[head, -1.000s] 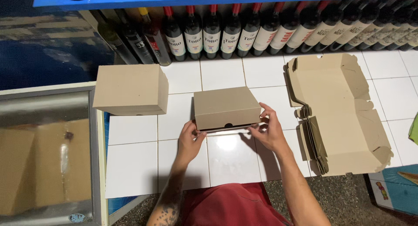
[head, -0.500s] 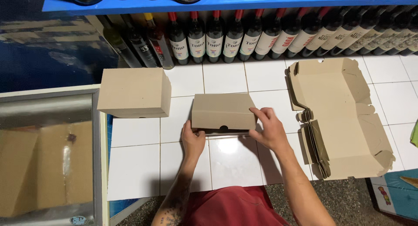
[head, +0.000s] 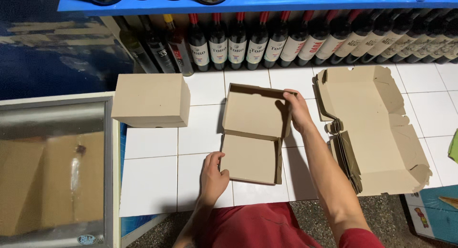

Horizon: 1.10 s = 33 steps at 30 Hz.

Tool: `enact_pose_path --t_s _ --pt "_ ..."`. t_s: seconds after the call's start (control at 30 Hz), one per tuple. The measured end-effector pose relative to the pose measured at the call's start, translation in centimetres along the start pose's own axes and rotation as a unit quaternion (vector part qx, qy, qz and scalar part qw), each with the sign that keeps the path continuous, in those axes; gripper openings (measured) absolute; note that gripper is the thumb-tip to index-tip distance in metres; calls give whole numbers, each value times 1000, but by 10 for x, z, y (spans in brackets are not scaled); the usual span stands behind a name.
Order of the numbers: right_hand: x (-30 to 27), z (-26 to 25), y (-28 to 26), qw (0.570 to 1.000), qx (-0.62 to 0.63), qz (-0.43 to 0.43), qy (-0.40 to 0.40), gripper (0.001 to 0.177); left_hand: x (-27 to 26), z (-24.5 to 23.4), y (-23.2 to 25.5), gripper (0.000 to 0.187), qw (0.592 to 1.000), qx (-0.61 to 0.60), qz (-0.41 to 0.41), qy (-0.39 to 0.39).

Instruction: The person unfolds and assembles several flat cardboard boxes by hand on a tiled counter.

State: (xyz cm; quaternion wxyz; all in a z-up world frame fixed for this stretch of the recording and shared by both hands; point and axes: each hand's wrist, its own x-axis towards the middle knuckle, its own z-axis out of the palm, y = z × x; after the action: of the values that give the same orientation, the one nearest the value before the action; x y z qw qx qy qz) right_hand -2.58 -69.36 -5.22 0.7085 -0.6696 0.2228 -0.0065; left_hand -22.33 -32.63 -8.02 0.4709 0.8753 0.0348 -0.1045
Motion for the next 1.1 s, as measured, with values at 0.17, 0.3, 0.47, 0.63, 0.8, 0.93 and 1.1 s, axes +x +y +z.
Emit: enact_pose_path --t_s 0.17,0.3,0.47,0.63,0.8,0.93,1.1 --pt "1 -13 14 988 -149 41 28 95 -1 5 -7 60 1000 22 3 -11" --pt "-55 -15 -10 974 -219 -38 36 79 -3 7 -13 51 999 36 9 20" --pt "-141 -23 -14 977 -198 -68 32 59 5 15 -24 48 998 45 20 38" --pt "-186 -49 37 977 -203 -63 24 40 20 23 -37 46 993 71 50 83" --pt "-207 -44 60 979 -199 48 -20 49 21 27 -26 47 994 74 28 75" --pt "-189 -46 66 956 -291 -6 -48 53 10 38 -21 47 994 57 49 78" --pt "-133 -49 47 894 -428 -124 -52 49 -3 25 8 29 976 114 176 -52"
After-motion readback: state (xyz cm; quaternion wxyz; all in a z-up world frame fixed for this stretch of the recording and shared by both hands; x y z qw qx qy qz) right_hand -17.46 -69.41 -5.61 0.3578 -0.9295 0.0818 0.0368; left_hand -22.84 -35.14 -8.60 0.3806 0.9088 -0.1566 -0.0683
